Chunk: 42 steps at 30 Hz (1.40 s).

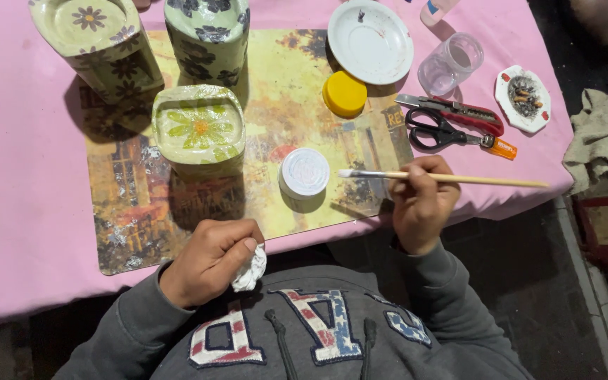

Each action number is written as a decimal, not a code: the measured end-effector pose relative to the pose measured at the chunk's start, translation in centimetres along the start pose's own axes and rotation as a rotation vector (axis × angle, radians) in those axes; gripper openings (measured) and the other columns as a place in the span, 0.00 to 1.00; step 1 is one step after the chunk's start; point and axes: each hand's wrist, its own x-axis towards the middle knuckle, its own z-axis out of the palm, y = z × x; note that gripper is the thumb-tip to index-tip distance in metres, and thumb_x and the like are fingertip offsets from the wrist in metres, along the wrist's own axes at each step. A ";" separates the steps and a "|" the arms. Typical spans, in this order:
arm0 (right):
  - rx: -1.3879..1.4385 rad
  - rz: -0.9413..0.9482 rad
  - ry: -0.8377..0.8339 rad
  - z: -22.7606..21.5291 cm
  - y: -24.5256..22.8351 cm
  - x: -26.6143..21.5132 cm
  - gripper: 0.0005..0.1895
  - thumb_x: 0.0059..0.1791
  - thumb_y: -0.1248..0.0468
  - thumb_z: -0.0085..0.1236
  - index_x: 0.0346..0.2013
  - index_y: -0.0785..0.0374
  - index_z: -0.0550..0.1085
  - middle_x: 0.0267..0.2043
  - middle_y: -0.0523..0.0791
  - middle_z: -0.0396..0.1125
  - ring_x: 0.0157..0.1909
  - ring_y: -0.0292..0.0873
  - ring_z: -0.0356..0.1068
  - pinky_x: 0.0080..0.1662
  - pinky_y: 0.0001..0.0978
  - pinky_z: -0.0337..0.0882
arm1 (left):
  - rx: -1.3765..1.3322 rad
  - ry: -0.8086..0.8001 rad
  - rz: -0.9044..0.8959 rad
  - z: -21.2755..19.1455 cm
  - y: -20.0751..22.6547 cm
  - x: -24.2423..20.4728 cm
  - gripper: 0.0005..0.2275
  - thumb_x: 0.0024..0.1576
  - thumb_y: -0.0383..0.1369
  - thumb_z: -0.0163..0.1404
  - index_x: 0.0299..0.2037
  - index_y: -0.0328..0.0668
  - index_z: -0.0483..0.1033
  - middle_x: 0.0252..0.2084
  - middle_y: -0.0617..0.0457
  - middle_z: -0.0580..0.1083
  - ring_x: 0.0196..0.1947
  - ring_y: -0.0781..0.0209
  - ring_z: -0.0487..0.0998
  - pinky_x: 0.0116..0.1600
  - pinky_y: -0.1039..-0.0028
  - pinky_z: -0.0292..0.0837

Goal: The recorder is painting a small white object with a brush at a craft table.

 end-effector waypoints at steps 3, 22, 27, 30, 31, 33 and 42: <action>0.052 -0.103 -0.019 0.5 -2.0 -0.8 0.06 0.58 0.67 0.48 0.41 0.69 0.70 0.27 0.47 0.65 0.25 0.37 0.63 0.31 0.27 0.65 | -0.014 0.103 0.019 0.8 1.8 0.2 0.07 0.59 0.28 0.47 0.43 0.32 0.73 0.29 0.50 0.75 0.27 0.61 0.77 0.33 0.73 0.72; -0.802 -0.655 -0.828 -1.5 -1.5 -2.5 0.16 0.50 0.65 0.59 0.44 0.66 0.61 0.48 0.60 0.70 0.46 0.54 0.73 0.44 0.39 0.73 | 0.040 0.220 0.009 4.5 -0.4 -1.6 0.10 0.65 0.35 0.47 0.43 0.35 0.76 0.27 0.51 0.79 0.26 0.63 0.84 0.33 0.74 0.76; -0.389 -0.466 -0.472 -8.2 4.7 -3.1 0.14 0.53 0.60 0.61 0.45 0.61 0.65 0.46 0.53 0.75 0.32 0.37 0.72 0.33 0.24 0.74 | 0.017 0.142 0.064 4.5 -0.4 -1.5 0.10 0.66 0.35 0.47 0.45 0.34 0.76 0.29 0.50 0.80 0.28 0.63 0.85 0.35 0.75 0.76; -0.632 -0.512 -0.776 1.7 -2.7 -1.5 0.14 0.58 0.61 0.49 0.47 0.67 0.58 0.60 0.73 0.57 0.54 0.60 0.70 0.49 0.44 0.75 | -0.017 0.101 0.024 4.4 -0.2 -1.3 0.10 0.66 0.34 0.47 0.44 0.35 0.76 0.28 0.51 0.80 0.27 0.62 0.84 0.35 0.75 0.76; -0.630 -0.510 -0.775 -0.6 -0.5 -2.3 0.14 0.58 0.61 0.49 0.47 0.67 0.58 0.60 0.73 0.57 0.54 0.60 0.70 0.49 0.44 0.75 | -0.016 0.100 0.020 4.4 0.0 -1.5 0.10 0.66 0.34 0.47 0.44 0.35 0.76 0.28 0.51 0.80 0.27 0.62 0.84 0.35 0.75 0.76; -0.209 -0.153 -0.466 -5.0 3.8 -3.2 0.13 0.60 0.57 0.48 0.45 0.63 0.60 0.59 0.64 0.70 0.47 0.46 0.80 0.46 0.39 0.82 | -0.016 0.105 0.067 4.2 0.1 -1.4 0.10 0.66 0.35 0.46 0.44 0.35 0.76 0.29 0.51 0.80 0.28 0.63 0.83 0.35 0.74 0.76; -0.444 -0.211 -0.635 0.1 -0.1 -0.8 0.15 0.63 0.58 0.44 0.51 0.68 0.58 0.73 0.67 0.55 0.71 0.62 0.66 0.67 0.50 0.71 | -0.012 0.101 0.051 4.1 0.0 -1.1 0.10 0.65 0.36 0.48 0.44 0.35 0.77 0.29 0.51 0.81 0.28 0.63 0.84 0.35 0.75 0.76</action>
